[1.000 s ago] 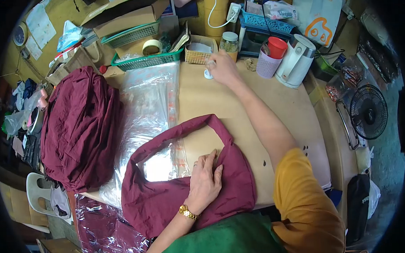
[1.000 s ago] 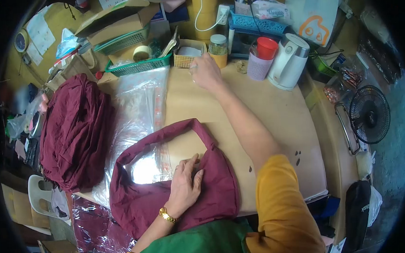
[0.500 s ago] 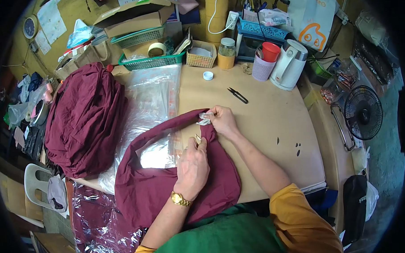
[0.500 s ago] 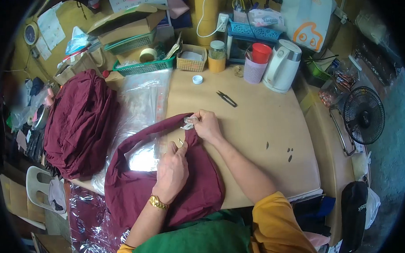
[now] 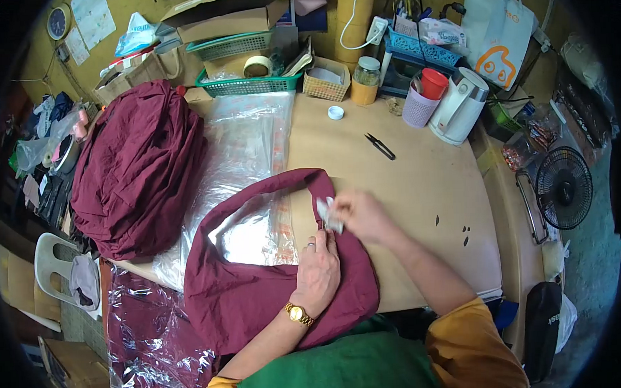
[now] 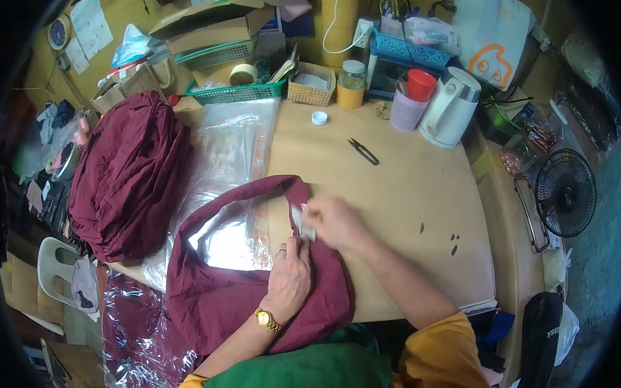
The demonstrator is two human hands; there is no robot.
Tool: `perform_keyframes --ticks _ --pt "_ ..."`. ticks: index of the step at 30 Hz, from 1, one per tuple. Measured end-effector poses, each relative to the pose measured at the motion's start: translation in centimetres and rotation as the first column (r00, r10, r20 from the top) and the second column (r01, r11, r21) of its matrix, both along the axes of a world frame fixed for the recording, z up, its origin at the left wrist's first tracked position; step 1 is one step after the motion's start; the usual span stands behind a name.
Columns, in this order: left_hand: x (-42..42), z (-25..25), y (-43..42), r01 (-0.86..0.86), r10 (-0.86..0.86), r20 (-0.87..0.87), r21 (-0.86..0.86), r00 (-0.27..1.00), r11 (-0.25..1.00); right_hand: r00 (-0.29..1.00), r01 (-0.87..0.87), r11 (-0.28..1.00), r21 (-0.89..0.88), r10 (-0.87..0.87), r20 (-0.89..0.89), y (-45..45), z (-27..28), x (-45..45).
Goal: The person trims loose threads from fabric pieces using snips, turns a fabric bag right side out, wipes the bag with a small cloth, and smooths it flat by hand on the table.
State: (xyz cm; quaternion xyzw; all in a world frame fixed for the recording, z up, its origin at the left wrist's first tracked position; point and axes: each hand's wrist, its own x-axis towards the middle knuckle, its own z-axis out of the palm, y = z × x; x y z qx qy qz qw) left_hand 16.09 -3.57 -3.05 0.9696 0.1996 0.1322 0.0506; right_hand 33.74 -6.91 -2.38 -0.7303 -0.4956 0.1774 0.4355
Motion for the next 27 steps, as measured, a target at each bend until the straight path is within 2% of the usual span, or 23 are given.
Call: perform_keyframes --ticks 1,2,4,6,8,9,10,11,12,15,16,17,18,19,20,21,23,24,27 --pt "0.0 0.2 0.0 -0.001 0.001 0.002 -0.002 1.0 1.0 0.993 -0.073 0.994 -0.083 0.08 0.092 -0.4 -1.2 -0.5" --pt "-0.1 0.4 0.0 -0.006 0.006 0.007 -0.059 1.0 0.998 0.993 -0.072 0.994 -0.085 0.08 0.091 -0.2 -0.9 -0.7" --pt "-0.2 0.2 -0.3 -0.016 0.017 0.011 -0.127 1.0 0.992 0.89 0.014 0.996 0.086 -0.052 0.453 0.3 -0.3 -1.5" --pt "-0.4 -0.4 0.1 0.017 0.006 0.224 -0.102 0.975 0.995 0.878 0.066 0.994 0.081 -0.097 0.469 2.3 -0.8 -0.4" --pt "-0.5 -0.4 0.2 0.021 0.02 0.276 -0.145 0.961 0.989 0.841 0.174 0.981 0.081 -0.191 0.507 4.0 -0.2 1.1" --pt "-0.5 0.0 0.6 0.026 0.036 0.327 -0.184 0.944 0.983 0.839 0.174 0.981 0.089 -0.195 0.508 4.2 0.3 1.1" --pt "-0.4 0.4 0.9 0.023 0.038 0.328 -0.182 0.944 0.983 0.939 0.16 0.975 0.152 -0.198 0.281 4.4 0.8 1.1" --pt "-0.5 1.0 1.2 0.038 0.048 0.269 -0.306 0.962 0.951 0.985 0.158 0.965 0.208 -0.169 0.036 4.5 1.0 0.8" --pt "-0.5 1.3 1.4 0.047 0.047 0.206 -0.429 0.977 0.902 0.984 0.118 0.989 0.094 -0.104 -0.148 3.4 1.8 0.1" --pt "-0.3 0.8 1.7 0.111 0.001 0.262 -0.409 0.965 0.906 0.985 0.052 0.999 0.001 -0.052 -0.166 2.9 -1.1 0.0" --pt "-0.2 0.2 1.7 0.114 -0.002 0.264 -0.412 0.965 0.904 0.993 0.035 0.999 0.014 -0.033 -0.109 3.3 -2.3 0.1" --pt "-0.3 -0.8 1.8 0.155 -0.044 0.316 -0.334 0.948 0.93 0.993 0.037 0.999 0.011 -0.036 -0.108 3.1 -3.4 0.6" --pt "-0.3 -1.3 1.9 0.189 -0.088 0.363 -0.253 0.927 0.949 0.963 0.072 0.997 -0.014 -0.073 -0.261 3.3 -2.6 0.5" --pt "-0.3 -1.2 1.8 0.186 -0.084 0.363 -0.254 0.928 0.949 0.907 0.1 0.994 -0.043 -0.108 -0.407 3.5 -1.8 0.4" --pt "-0.3 -1.1 1.6 0.165 -0.038 0.423 -0.269 0.905 0.949 0.864 0.087 0.993 -0.082 -0.116 -0.49 3.5 -1.0 0.5" --pt "-0.3 -0.9 1.5 0.145 0.01 0.482 -0.283 0.876 0.948 0.864 0.083 0.993 -0.083 -0.113 -0.491 3.4 -0.9 0.8" --pt "-0.3 -0.2 1.6 0.133 0.038 0.443 -0.347 0.896 0.929 0.771 0.044 0.997 -0.057 -0.071 -0.633 3.4 -0.7 1.4" --pt "-0.4 0.0 1.6 0.122 0.06 0.401 -0.412 0.914 0.903 0.771 0.044 0.997 -0.057 -0.071 -0.633 3.5 -0.6 1.4" --pt "-0.4 0.6 1.8 0.122 0.021 0.314 -0.427 0.949 0.896 0.799 0.026 0.995 -0.091 -0.076 -0.597 3.5 -0.2 1.3"
